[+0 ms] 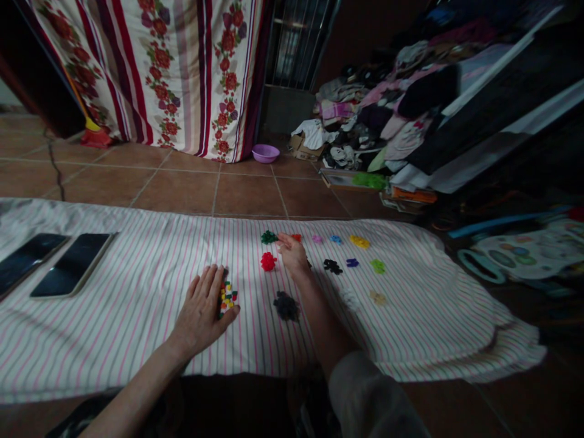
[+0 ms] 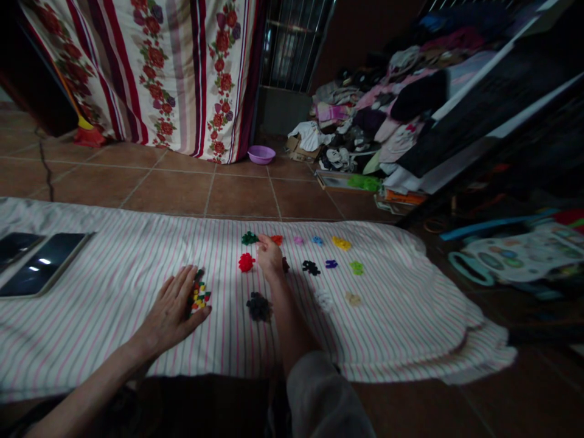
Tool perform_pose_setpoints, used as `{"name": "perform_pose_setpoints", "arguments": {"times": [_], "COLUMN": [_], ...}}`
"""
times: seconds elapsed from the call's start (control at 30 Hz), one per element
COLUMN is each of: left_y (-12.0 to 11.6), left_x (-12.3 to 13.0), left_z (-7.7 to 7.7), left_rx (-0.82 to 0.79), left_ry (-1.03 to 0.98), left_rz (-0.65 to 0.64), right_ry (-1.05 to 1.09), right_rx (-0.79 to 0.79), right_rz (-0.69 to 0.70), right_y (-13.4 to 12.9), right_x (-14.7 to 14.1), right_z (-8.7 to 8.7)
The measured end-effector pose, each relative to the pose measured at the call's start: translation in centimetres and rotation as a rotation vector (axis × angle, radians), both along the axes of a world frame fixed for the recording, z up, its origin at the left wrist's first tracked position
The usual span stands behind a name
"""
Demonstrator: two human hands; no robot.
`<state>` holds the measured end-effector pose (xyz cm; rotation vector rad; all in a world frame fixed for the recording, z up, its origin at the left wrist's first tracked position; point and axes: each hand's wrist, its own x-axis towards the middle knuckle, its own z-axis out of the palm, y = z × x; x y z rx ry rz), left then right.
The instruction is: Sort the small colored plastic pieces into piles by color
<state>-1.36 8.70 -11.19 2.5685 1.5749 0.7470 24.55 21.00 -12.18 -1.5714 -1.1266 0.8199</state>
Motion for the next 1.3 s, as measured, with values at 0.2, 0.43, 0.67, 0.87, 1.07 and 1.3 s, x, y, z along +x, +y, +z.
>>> {"name": "perform_pose_setpoints", "arguments": {"times": [0.2, 0.43, 0.67, 0.87, 1.07, 1.3], "left_y": [0.2, 0.1, 0.3, 0.3, 0.2, 0.5], "left_x": [0.0, -0.2, 0.0, 0.0, 0.0, 0.0], "left_z": [0.7, 0.7, 0.7, 0.4, 0.7, 2.0], "left_rx": [-0.033, 0.0, -0.012, -0.054, -0.146, -0.523], "left_ry": [-0.089, -0.118, -0.133, -0.113, -0.266, -0.92], "left_rz": [0.022, 0.002, 0.004, 0.003, 0.002, 0.183], "right_ry": [0.036, 0.101, 0.155, 0.131, 0.167, 0.151], "right_rx": [-0.02, 0.03, 0.015, -0.009, -0.013, 0.049], "right_rz": [-0.021, -0.001, 0.026, 0.054, 0.025, -0.041], "right_y": [0.1, 0.0, -0.4, -0.2, 0.1, 0.1], "right_x": [0.2, -0.1, -0.2, 0.2, 0.3, 0.2], "right_z": [-0.3, -0.3, 0.4, 0.1, -0.1, 0.8]}}
